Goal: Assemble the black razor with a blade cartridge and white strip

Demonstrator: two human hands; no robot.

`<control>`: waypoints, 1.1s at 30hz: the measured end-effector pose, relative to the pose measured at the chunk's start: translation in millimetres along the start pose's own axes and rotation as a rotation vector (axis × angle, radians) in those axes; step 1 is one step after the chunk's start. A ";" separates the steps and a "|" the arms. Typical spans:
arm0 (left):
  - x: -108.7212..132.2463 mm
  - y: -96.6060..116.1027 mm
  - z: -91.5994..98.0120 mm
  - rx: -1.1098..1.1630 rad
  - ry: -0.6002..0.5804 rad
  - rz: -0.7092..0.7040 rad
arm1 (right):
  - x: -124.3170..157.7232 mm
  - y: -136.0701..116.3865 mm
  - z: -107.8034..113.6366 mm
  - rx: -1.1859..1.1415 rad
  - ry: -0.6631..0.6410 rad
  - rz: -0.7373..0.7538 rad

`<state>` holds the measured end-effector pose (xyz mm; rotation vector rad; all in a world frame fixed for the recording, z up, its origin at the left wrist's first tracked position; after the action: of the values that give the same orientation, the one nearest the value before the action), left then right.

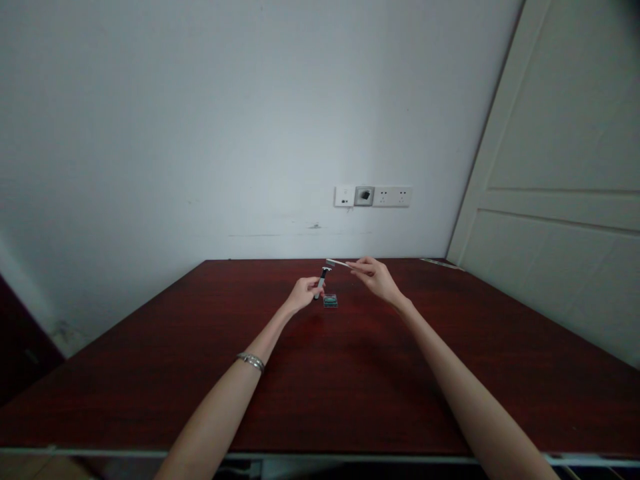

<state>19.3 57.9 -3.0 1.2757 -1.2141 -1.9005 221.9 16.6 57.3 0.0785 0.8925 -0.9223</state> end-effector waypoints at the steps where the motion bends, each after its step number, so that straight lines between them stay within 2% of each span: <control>1: -0.1 0.1 0.3 0.001 0.001 -0.002 | 0.1 0.4 0.4 0.014 0.011 -0.014; 5: -1.1 -2.8 1.6 0.008 -0.004 -0.008 | 1.0 -1.3 -2.4 -0.002 -0.073 0.009; 9: -1.6 -5.8 2.4 0.006 -0.010 -0.019 | 1.6 0.4 0.2 0.076 -0.038 -0.018; 13: -1.9 -8.3 1.8 0.015 -0.019 -0.015 | 1.6 3.1 -1.0 0.114 -0.080 0.000; 18: -3.0 -11.3 2.0 0.040 -0.004 0.010 | 1.2 4.8 -0.5 0.128 0.002 -0.004; 22: -3.5 -13.3 0.9 0.020 -0.021 0.023 | 0.8 0.4 -3.5 0.042 -0.012 0.074; 26: -3.2 -12.3 -0.2 0.018 -0.026 0.019 | 0.2 1.2 -2.0 0.041 0.031 0.039; 31: -2.1 -9.9 0.0 0.022 -0.010 0.043 | -0.5 0.2 -2.6 -0.017 -0.019 0.087; 33: -1.8 -7.8 0.6 0.030 0.001 0.050 | -0.9 2.4 -2.1 -0.034 0.005 0.060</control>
<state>19.9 63.0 -9.2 1.2499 -1.2674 -1.8524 222.1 19.6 55.8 0.0786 0.9055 -0.8514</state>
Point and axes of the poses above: each hand's wrist, its own x-axis away from the middle knuckle, its own z-axis out of the back of the hand, y = z × x, the point moved 4 cm from there along -x, towards the middle knuckle, and after that the axes turned 9 degrees about x, right-handed, at the moved point
